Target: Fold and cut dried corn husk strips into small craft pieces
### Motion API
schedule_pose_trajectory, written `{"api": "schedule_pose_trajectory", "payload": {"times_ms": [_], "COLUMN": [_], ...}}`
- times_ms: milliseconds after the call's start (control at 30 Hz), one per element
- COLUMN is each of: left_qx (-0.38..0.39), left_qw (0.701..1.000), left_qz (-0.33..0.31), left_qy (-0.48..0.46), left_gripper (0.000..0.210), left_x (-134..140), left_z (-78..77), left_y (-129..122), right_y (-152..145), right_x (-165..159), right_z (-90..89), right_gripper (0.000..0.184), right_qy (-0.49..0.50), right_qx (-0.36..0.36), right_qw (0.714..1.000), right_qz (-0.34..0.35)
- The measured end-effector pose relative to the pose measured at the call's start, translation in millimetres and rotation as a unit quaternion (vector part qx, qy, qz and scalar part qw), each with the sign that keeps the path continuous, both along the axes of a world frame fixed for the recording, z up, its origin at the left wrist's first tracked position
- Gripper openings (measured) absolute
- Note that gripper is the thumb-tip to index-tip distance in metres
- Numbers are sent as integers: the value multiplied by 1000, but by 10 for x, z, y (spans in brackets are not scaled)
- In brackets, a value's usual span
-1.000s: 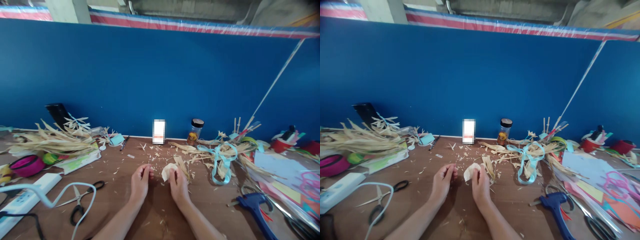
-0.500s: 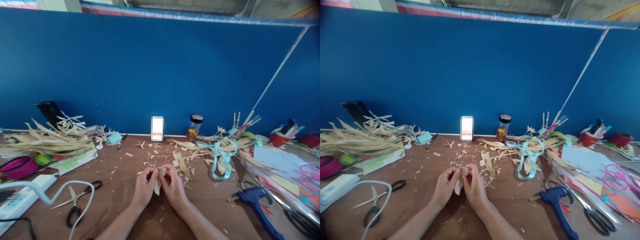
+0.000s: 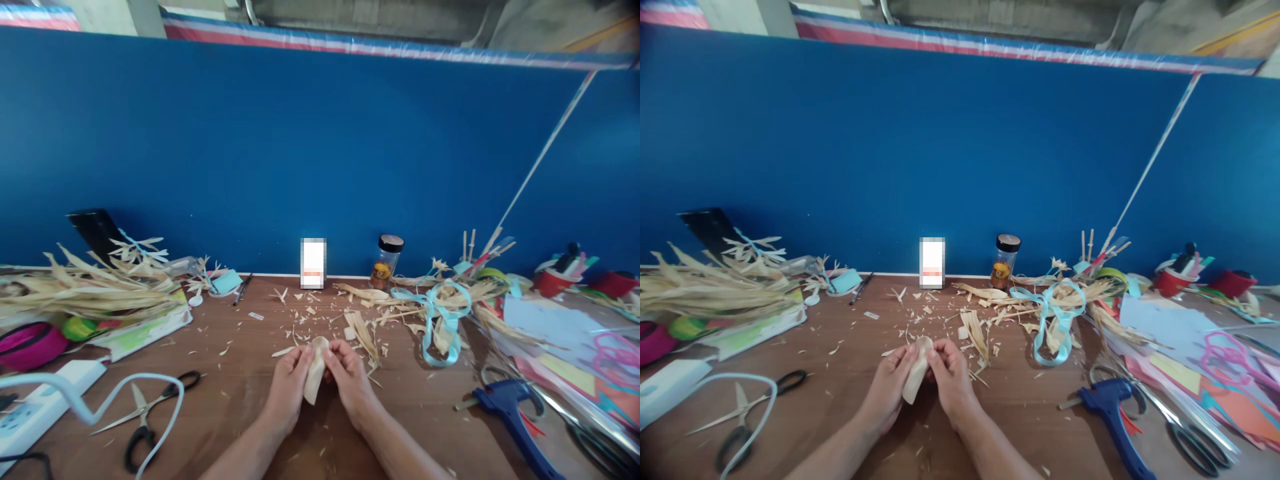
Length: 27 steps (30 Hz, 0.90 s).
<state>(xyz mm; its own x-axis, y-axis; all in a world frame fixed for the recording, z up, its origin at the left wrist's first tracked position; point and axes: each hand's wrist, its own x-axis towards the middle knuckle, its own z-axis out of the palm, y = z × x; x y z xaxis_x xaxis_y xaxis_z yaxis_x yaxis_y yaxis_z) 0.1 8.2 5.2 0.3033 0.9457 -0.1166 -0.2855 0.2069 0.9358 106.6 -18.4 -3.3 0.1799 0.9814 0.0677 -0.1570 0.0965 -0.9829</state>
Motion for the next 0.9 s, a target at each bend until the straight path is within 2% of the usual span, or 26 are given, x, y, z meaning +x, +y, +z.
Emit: {"api": "schedule_pose_trajectory", "payload": {"times_ms": [167, 367, 567, 733, 833, 900], "left_qx": [134, 191, 160, 97, 52, 68], "left_qw": [984, 966, 976, 987, 994, 993], "left_qz": [17, 35, 58, 81, 66, 53], "left_qy": [117, 171, 136, 100, 74, 85], "left_gripper": [22, 24, 29, 31, 31, 31], "left_x": [-35, -65, -64, -45, -41, -48], "left_z": [-13, 17, 24, -65, -92, -63], "left_y": [-14, -14, -39, -26, -2, 8], "right_y": [-18, -97, -125, -139, -142, -130], "right_x": [67, 36, -7, -49, -58, -39], "right_z": [29, 77, 40, 31, 27, 21], "right_gripper": [19, 21, 22, 31, 33, 31], "right_qy": [-148, -307, -339, -307, -285, -287], "right_qx": [39, 73, 61, 63, 70, 63], "right_qw": [987, 948, 939, 950, 956, 956], "right_qz": [-46, -42, -27, 8, 22, 9]}}
